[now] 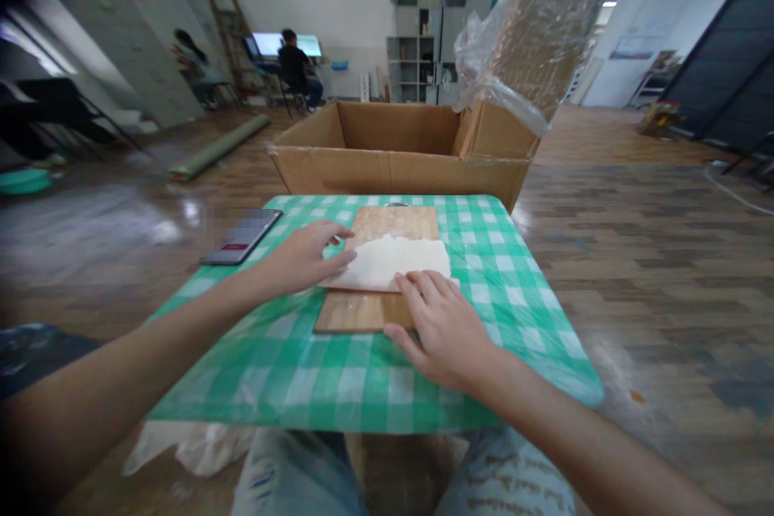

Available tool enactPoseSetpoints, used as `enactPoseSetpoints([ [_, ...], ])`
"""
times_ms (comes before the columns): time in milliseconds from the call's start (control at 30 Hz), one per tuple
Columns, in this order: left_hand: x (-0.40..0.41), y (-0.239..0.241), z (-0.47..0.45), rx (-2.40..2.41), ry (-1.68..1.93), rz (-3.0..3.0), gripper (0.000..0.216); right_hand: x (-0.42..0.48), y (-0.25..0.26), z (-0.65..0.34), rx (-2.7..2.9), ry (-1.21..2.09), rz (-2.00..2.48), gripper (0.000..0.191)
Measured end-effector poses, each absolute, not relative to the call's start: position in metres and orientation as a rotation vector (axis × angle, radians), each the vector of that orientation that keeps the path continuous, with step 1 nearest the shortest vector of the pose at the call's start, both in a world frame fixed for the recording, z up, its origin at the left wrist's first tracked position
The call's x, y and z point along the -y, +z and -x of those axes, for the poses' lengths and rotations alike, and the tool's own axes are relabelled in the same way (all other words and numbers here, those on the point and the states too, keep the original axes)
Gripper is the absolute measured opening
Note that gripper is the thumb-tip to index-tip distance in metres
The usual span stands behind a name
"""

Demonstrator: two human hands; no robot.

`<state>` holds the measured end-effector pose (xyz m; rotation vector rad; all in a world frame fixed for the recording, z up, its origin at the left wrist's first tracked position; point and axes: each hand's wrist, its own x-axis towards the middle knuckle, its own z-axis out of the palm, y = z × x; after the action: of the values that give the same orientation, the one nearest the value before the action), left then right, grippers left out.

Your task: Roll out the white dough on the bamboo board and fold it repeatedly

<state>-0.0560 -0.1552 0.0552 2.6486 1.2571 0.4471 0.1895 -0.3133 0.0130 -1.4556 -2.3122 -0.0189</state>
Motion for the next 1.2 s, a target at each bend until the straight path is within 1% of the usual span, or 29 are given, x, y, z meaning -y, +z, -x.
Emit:
enactPoseSetpoints([
  [100,0.118,0.052,0.039,-1.308,0.236,-2.523,0.051,0.298,0.013,-0.186,2.276,-0.075,1.504,0.044],
  [200,0.100,0.050,0.025,-1.318,0.020,-2.490,0.056,0.292,0.010,-0.186,2.310,-0.143,1.550,0.022],
  [233,0.097,0.050,0.021,-1.330,-0.031,-2.498,0.058,0.293,0.009,-0.188,2.331,-0.154,1.559,0.017],
  [300,0.096,0.053,0.014,-1.357,-0.105,-2.517,0.060,0.298,0.007,-0.196,2.367,-0.160,1.572,0.012],
  [400,0.096,0.059,0.006,-1.387,-0.197,-2.527,0.062,0.312,0.004,-0.220,2.352,-0.166,1.570,0.015],
  [533,0.093,0.065,0.002,-1.372,-0.265,-2.468,0.056,0.337,-0.002,-0.258,2.230,-0.107,1.580,0.017],
  [733,0.096,0.060,0.009,-1.257,-0.027,-2.342,0.029,0.366,-0.007,-0.289,1.994,0.029,1.641,0.017],
  [800,0.100,0.059,0.014,-1.267,0.037,-2.358,0.026,0.366,-0.005,-0.291,1.936,0.077,1.656,0.018],
  [967,0.103,0.054,0.038,-1.208,0.125,-2.363,0.028,0.340,0.005,-0.285,1.916,0.145,1.639,0.022],
  [1100,0.096,0.044,0.071,-1.124,0.108,-2.241,0.039,0.310,0.011,-0.263,2.034,0.154,1.581,0.022],
  [1200,0.092,0.039,0.090,-1.181,0.106,-2.283,0.043,0.283,0.013,-0.245,2.144,0.148,1.547,0.020],
])
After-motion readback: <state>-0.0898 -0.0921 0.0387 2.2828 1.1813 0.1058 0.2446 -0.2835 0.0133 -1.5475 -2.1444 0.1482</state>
